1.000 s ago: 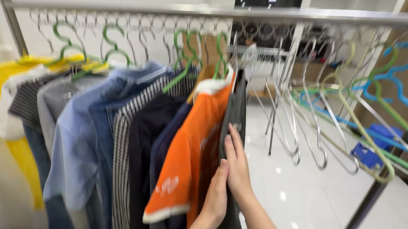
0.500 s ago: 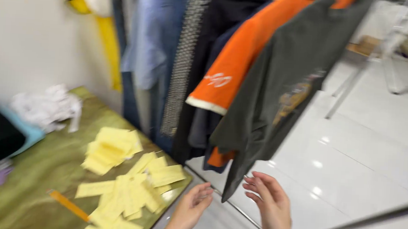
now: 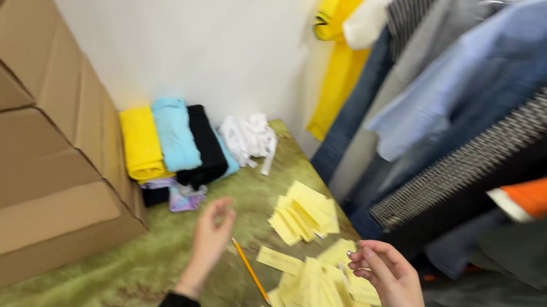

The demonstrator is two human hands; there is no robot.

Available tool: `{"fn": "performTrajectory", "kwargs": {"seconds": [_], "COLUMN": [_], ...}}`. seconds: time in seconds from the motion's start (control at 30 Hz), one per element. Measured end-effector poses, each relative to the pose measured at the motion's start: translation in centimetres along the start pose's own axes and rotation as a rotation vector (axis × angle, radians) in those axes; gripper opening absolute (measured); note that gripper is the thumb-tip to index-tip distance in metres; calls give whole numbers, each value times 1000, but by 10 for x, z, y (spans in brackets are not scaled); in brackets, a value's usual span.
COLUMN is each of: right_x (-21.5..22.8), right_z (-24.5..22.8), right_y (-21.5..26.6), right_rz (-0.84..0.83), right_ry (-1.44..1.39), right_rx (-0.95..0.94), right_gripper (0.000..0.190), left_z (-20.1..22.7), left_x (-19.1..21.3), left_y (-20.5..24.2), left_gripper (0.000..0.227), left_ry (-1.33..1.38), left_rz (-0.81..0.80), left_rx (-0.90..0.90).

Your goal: Hanging various garments on a clothing rack using plastic hangers

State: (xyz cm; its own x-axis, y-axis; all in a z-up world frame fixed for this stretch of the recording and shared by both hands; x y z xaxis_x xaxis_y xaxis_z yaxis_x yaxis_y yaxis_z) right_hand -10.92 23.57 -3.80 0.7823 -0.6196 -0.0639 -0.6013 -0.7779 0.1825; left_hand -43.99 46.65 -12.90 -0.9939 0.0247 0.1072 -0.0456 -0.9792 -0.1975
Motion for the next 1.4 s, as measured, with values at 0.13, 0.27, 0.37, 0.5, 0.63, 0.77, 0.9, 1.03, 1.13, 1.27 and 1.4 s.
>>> {"fn": "performTrajectory", "kwargs": {"seconds": [0.13, 0.27, 0.37, 0.5, 0.63, 0.77, 0.9, 1.03, 1.13, 1.27, 1.4], "right_x": [-64, -71, -66, -60, -62, -45, -25, 1, 46, 122, 174], "right_z": [4, 42, 50, 41, 19, 21, 24, 2, -3, -10, -22], "right_y": [-25, -61, -70, -65, -52, -45, -31, -1, 21, 83, 166], "right_rz": [-89, -79, -44, 29, 100, 135, 124, 119, 126, 378, 328], "right_ry": [18, 17, 71, 100, 145, 135, 130, 124, 184, 423, 1092], "right_rx": [-44, -96, -128, -146, -172, -153, -138, -147, -34, 254, 740], "right_gripper": [23, 25, 25, 25, 26, 24, 26, 25, 38, 83, 86], "left_z": [32, -4, -35, -26, 1, 43, 152, 184, 193, 148, 128], "left_x": [58, 71, 86, 92, 97, 115, 106, 66, 4, -108, -213], "left_y": [-93, -168, -200, -203, -200, -197, -141, -76, -2, 104, 224], "left_gripper": [65, 101, 127, 108, 79, 72, 53, 59, 71, 80, 70], "left_ry": [-520, -995, -1194, -1195, -1100, -853, -309, 43, 260, 564, 766], "left_rz": [147, 15, -131, -208, -239, 11, 158, -44, -169, -380, -603], "left_rx": [-266, -172, -100, -256, -317, -392, -479, -460, -235, 24, 361]}}
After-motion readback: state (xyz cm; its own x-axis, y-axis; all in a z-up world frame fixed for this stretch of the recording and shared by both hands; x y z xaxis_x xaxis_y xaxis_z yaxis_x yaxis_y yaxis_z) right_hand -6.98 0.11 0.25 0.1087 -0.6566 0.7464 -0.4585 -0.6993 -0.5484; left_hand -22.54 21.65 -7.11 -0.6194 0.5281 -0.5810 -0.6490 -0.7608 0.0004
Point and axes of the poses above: each hand's wrist, its own y-axis away from the middle knuckle, its own x-axis out of the back of the hand, z = x × y, the point moved 6 cm from there along -y, towards the middle knuckle, and after that the axes turned 10 degrees about y, right-handed, at the moved point
